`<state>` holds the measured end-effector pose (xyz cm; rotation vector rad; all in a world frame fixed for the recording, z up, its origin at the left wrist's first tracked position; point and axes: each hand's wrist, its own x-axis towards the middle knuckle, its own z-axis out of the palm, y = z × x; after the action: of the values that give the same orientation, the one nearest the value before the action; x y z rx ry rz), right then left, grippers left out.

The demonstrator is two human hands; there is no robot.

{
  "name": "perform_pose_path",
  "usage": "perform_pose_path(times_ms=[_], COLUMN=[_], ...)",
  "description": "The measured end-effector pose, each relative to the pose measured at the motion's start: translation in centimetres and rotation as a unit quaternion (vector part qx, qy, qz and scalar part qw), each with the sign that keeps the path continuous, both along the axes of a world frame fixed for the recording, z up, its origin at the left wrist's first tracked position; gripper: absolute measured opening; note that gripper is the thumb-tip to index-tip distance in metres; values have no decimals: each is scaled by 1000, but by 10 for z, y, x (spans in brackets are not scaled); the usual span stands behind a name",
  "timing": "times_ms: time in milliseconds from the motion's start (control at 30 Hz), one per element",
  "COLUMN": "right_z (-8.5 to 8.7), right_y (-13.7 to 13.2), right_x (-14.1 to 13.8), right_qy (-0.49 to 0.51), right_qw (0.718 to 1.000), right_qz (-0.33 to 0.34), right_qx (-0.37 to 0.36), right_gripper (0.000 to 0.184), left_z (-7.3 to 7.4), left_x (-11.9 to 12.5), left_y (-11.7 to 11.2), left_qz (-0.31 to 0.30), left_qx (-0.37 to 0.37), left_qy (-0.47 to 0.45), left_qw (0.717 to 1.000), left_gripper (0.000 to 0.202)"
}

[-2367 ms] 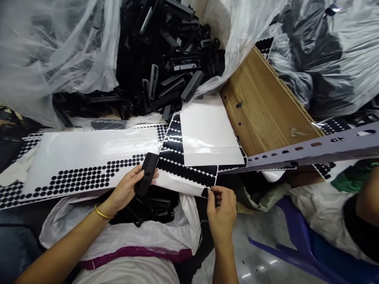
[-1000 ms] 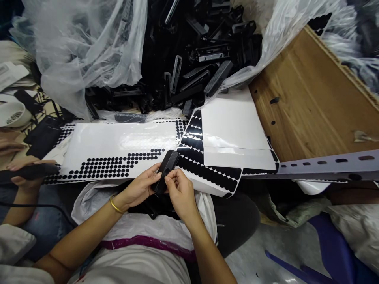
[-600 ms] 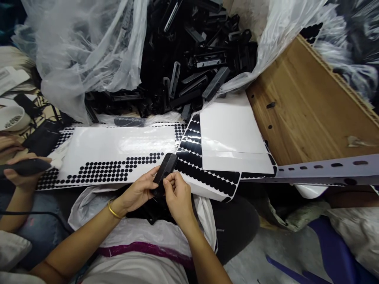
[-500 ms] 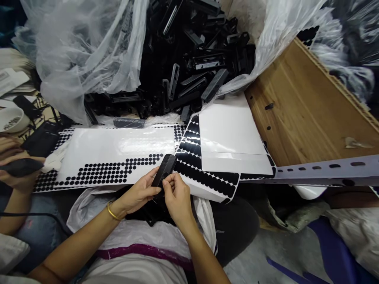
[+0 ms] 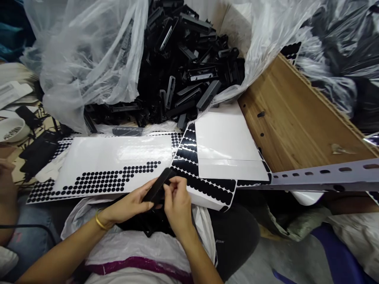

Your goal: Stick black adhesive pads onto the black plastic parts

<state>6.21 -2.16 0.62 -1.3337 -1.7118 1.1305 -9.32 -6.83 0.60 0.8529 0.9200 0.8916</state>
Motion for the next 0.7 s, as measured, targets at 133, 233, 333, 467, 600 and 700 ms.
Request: perform_pose_path(times_ms=[133, 233, 333, 467, 600, 700], right_z=[-1, -11, -24, -36, -41, -43], right_y=[18, 30, 36, 37, 37, 39], right_x=[6, -1, -7, -6, -2, -1], right_qy=[55, 57, 48, 27, 7, -1], right_qw=[998, 998, 998, 997, 991, 988], right_qz=[-38, -13, -10, -7, 5, 16], right_qx=[20, 25, 28, 77, 134, 155], right_gripper=[11, 10, 7, 7, 8, 8], left_z=[14, 25, 34, 51, 77, 93], left_x=[-32, -59, -90, -140, -192, -226], left_y=[0, 30, 85, 157, 177, 165], left_qz=[-105, -13, 135, 225, 301, 361], left_qx=[56, 65, 104, 179, 153, 72], left_qy=[129, 255, 364, 543, 702, 704], left_qw=[984, 965, 916, 789, 627, 607], left_gripper=[59, 46, 46, 51, 77, 90])
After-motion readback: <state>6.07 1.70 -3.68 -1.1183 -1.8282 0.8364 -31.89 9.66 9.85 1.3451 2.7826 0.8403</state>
